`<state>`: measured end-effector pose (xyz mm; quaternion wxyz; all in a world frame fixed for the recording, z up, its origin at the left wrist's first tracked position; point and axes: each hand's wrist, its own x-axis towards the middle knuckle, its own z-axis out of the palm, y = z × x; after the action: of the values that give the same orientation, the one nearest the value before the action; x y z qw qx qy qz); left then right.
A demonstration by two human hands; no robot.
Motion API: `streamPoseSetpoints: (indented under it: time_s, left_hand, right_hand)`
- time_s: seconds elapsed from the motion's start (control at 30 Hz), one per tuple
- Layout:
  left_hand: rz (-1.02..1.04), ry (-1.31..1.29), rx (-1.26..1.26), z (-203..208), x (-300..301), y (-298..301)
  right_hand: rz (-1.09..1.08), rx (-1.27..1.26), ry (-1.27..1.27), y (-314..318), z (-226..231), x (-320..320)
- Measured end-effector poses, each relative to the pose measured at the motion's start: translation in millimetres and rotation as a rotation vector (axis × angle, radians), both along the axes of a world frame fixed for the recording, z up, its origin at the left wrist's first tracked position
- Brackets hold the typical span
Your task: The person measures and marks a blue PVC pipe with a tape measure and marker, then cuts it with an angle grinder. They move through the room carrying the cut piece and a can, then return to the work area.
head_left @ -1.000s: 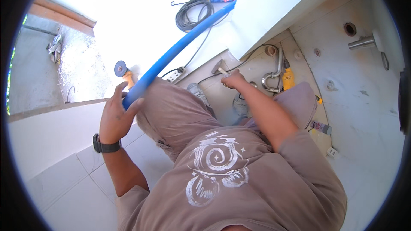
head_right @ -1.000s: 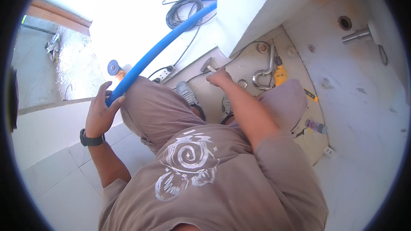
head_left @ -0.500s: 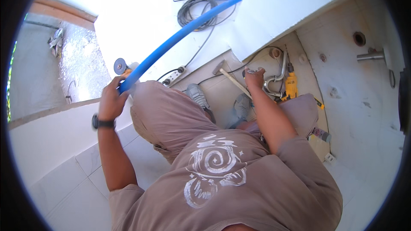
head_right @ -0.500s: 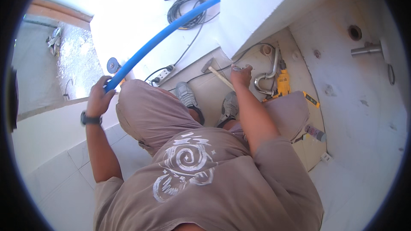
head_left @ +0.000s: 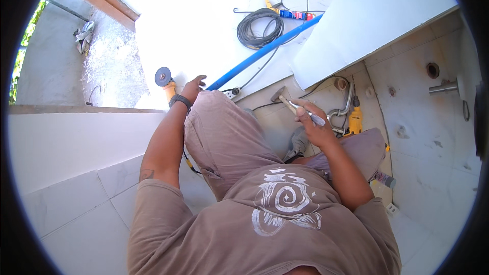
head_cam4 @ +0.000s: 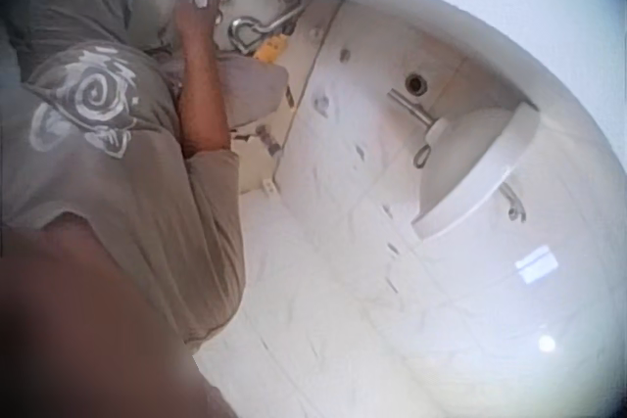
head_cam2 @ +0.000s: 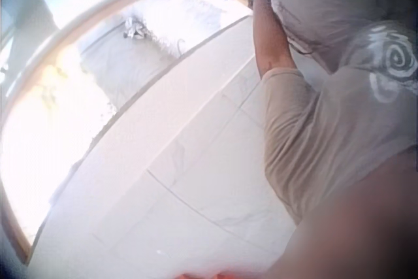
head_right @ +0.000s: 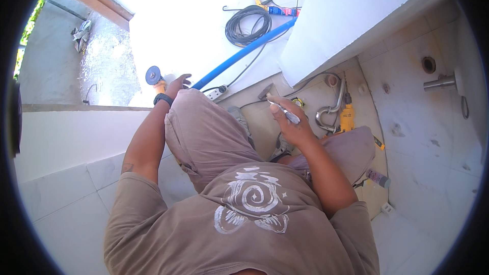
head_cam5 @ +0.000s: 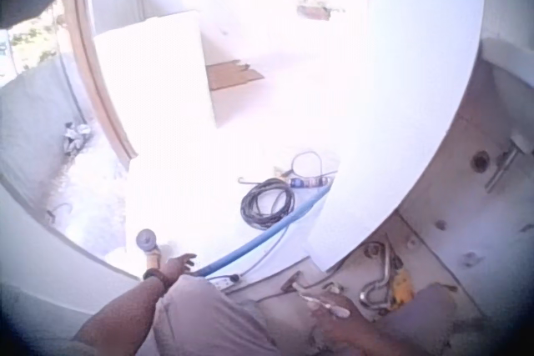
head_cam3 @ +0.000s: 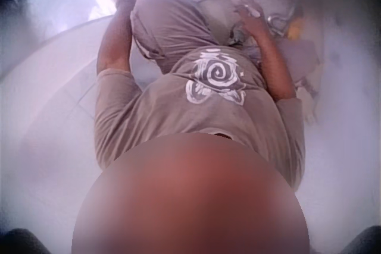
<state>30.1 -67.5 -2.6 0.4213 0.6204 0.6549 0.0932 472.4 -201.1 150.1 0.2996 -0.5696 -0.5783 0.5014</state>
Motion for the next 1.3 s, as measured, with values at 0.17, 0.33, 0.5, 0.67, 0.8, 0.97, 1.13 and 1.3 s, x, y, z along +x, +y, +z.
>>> streamPoseSetpoints:
  time_s: [0.17, 0.33, 0.5, 0.67, 0.8, 0.97, 1.13, 1.3]
  left_hand:
    - [0.11, 0.107, 0.186, 100.4, -17.3, -8.1]
    - [0.187, -0.31, 0.353, 206.2, 48.5, -71.5]
    - [0.301, -1.094, -0.014, 242.2, 148.3, -147.6]
    - [0.416, -1.393, -0.01, 245.1, 183.6, -163.0]
    - [0.502, -1.383, -0.012, 238.9, 189.0, -161.3]
    - [0.392, -1.301, 0.057, 235.8, 186.4, -162.7]
    - [0.091, -1.023, 0.122, 246.9, 183.5, -168.8]
    - [-0.041, -0.911, 0.072, 257.5, 179.9, -173.6]
  right_hand:
    - [-0.025, 0.081, 0.241, 5.1, 16.9, -16.4]
    - [0.062, -0.126, 0.85, 7.9, 31.0, -32.0]
    - [0.181, 0.095, 0.82, 3.7, 56.4, -53.9]
    - [0.4, 0.578, 0.324, -6.4, 79.2, -60.1]
    - [0.448, 0.731, 0.077, -21.8, 94.9, -60.0]
    - [0.458, 0.676, -0.072, -30.7, 109.9, -40.9]
    - [0.206, 0.363, 0.171, -1.7, 117.1, -25.9]
    - [0.346, 0.348, 0.154, 7.5, 132.1, -24.3]
